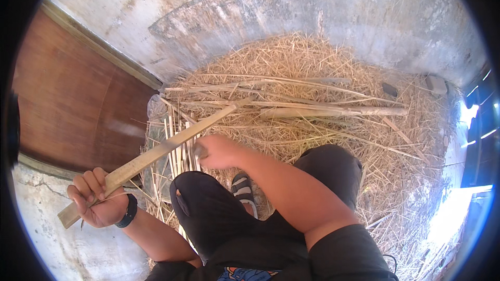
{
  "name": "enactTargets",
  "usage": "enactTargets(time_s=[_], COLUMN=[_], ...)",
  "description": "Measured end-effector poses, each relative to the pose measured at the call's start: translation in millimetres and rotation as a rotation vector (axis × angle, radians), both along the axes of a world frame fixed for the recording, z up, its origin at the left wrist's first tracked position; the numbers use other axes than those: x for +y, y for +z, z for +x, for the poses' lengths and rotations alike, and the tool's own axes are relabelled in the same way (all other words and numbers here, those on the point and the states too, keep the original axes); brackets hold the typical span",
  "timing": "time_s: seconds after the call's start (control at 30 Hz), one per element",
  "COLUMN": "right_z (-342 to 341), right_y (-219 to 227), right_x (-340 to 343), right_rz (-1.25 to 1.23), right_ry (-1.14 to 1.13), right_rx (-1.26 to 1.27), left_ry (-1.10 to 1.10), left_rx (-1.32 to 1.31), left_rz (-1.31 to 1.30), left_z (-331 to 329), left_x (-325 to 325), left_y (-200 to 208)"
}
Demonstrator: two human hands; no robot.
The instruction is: The person sits on a straw-covered floor and uses a machete to split long bamboo sticks into thinner strips. They hold the bamboo with one hand and repeatedly strike it with the machete to separate the pieces.
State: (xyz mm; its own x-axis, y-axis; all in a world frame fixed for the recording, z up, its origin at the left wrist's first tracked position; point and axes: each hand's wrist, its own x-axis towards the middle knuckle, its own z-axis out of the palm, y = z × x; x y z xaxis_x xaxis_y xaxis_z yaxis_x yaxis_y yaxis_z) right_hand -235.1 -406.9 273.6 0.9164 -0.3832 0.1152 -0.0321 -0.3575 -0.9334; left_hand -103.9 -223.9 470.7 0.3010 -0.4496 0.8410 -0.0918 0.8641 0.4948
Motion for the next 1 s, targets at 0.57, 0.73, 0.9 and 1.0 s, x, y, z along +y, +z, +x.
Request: enactTargets(time_s=[0.57, 0.73, 0.9, 1.0], right_z=[6.9, 8.2, 1.1, 7.6], right_y=[-22.5, 4.7, -15.9, -17.6], right_x=[-4.4, 19.8, -4.6, 8.2], right_rz=[0.524, -0.007, 0.369, 0.227], right_ry=[-0.158, -0.094, -0.272, -0.274], right_rx=[0.224, -0.118, 0.118, 0.031], left_ry=[0.058, 0.046, 0.029, 0.017], left_rx=[0.027, 0.001, 0.007, 0.020], left_rz=[-0.030, -0.028, -0.005, -0.002], left_z=[3.7, 2.1, 2.1, 12.4], left_x=[-10.7, -16.9, -35.1, -31.7], left_y=[6.9, 11.5, 21.2, 21.8])
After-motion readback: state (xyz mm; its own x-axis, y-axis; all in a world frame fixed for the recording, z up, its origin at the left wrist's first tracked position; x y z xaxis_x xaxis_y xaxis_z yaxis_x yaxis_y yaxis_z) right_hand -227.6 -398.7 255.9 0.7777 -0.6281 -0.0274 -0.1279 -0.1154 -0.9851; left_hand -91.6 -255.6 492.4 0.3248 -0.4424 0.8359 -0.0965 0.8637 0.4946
